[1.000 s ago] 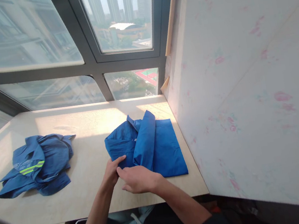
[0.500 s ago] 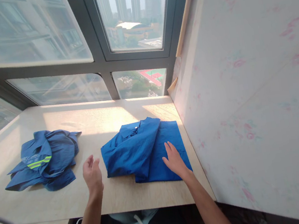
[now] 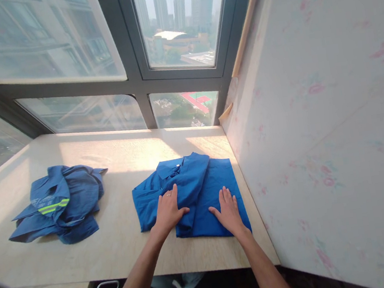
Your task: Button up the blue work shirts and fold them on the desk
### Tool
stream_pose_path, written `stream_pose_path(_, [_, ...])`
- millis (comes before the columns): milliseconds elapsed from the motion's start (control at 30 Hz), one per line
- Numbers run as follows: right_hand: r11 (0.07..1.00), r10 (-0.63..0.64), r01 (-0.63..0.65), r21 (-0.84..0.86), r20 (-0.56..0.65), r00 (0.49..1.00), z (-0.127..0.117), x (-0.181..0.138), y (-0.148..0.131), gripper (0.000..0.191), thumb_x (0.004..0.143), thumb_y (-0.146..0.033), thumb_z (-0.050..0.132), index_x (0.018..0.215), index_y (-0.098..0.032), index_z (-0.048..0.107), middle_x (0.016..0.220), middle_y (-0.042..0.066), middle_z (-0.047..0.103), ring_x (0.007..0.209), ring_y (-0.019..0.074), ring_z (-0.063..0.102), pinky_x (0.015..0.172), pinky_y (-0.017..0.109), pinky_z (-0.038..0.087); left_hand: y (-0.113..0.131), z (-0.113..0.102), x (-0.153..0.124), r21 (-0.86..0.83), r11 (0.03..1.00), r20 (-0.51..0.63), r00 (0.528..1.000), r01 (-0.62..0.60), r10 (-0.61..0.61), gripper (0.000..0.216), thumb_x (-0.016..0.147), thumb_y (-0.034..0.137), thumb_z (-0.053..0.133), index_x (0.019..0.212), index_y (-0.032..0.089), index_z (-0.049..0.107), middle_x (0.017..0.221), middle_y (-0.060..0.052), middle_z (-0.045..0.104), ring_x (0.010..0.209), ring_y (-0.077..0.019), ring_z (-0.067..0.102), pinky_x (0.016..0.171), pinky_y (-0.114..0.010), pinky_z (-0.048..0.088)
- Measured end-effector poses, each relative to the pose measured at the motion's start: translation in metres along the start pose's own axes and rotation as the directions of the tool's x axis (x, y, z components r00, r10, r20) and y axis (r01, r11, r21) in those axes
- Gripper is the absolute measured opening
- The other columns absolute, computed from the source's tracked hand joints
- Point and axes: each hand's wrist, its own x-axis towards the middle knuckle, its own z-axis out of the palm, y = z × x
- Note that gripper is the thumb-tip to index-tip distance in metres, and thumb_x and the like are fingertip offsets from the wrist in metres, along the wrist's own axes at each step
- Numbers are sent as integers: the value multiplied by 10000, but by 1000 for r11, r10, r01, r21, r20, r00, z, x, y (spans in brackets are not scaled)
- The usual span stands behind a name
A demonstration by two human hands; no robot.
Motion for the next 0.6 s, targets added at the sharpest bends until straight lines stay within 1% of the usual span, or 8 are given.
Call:
stream_pose_path(67, [1000,0,0,7,1,1000,0,0,1,851,901,-636,411,1523,-72,273,1608,212,159,1496,331,130,1183,555,100,-8,0,1,22,1000,-19,1000,19,-18,542,806,312,649,1316,149,567,1229,-191,643,1195,-342,568,1038,-481,386])
stream_pose_path(133, [1000,4,-4,16,-6,1000,1,2,3,844,903,-631,406,1526,-79,267,1609,207,161,1497,330,124,1183,556,99,-19,-4,2,24,999,-61,998,21,-20,300,856,245,559,1111,171,700,1085,-148,702,1060,-306,625,936,-417,451])
stream_pose_path(200, [1000,17,-17,19,-19,1000,2,5,5,837,904,-612,410,1526,-72,262,1609,210,159,1498,331,117,1184,554,95,-31,-8,6,12,999,-138,990,33,-31,267,878,209,502,983,192,746,1005,-119,725,999,-289,632,887,-397,463])
stream_pose_path(267, [999,34,-33,12,-26,999,2,10,7,836,900,-596,418,1524,-60,264,1609,213,159,1499,330,116,1187,550,92,-45,-14,11,-9,997,-247,967,70,-70,274,878,197,493,952,206,756,1002,-103,732,1002,-281,624,889,-390,458])
stream_pose_path(367, [999,41,-41,-2,-25,999,-1,22,10,825,897,-584,421,1522,-66,274,1609,205,169,1498,319,135,1189,541,101,-69,-23,18,-28,989,-413,899,147,-146,263,857,184,509,924,216,761,1069,-99,721,1058,-280,604,921,-387,445])
stream_pose_path(433, [999,39,-39,-15,-23,999,-6,30,11,805,903,-574,411,1520,-72,286,1609,197,178,1496,311,148,1190,535,111,-84,-29,19,-25,980,-491,851,199,-185,252,848,189,515,905,206,761,1107,-109,708,1085,-287,591,935,-393,440])
stream_pose_path(500, [999,41,-41,-34,-1,999,-11,37,11,785,911,-553,401,1514,-60,301,1608,197,184,1495,309,157,1190,529,126,-96,-32,14,-16,970,-515,829,244,-217,234,838,200,529,888,189,757,1119,-122,701,1091,-298,584,931,-403,441])
stream_pose_path(600, [997,54,-49,-67,72,996,-21,45,9,765,917,-503,395,1495,-7,321,1603,212,182,1492,319,164,1184,524,163,-108,-31,-1,15,957,-450,857,289,-252,192,809,212,564,859,165,744,1067,-132,707,1047,-321,596,885,-421,457])
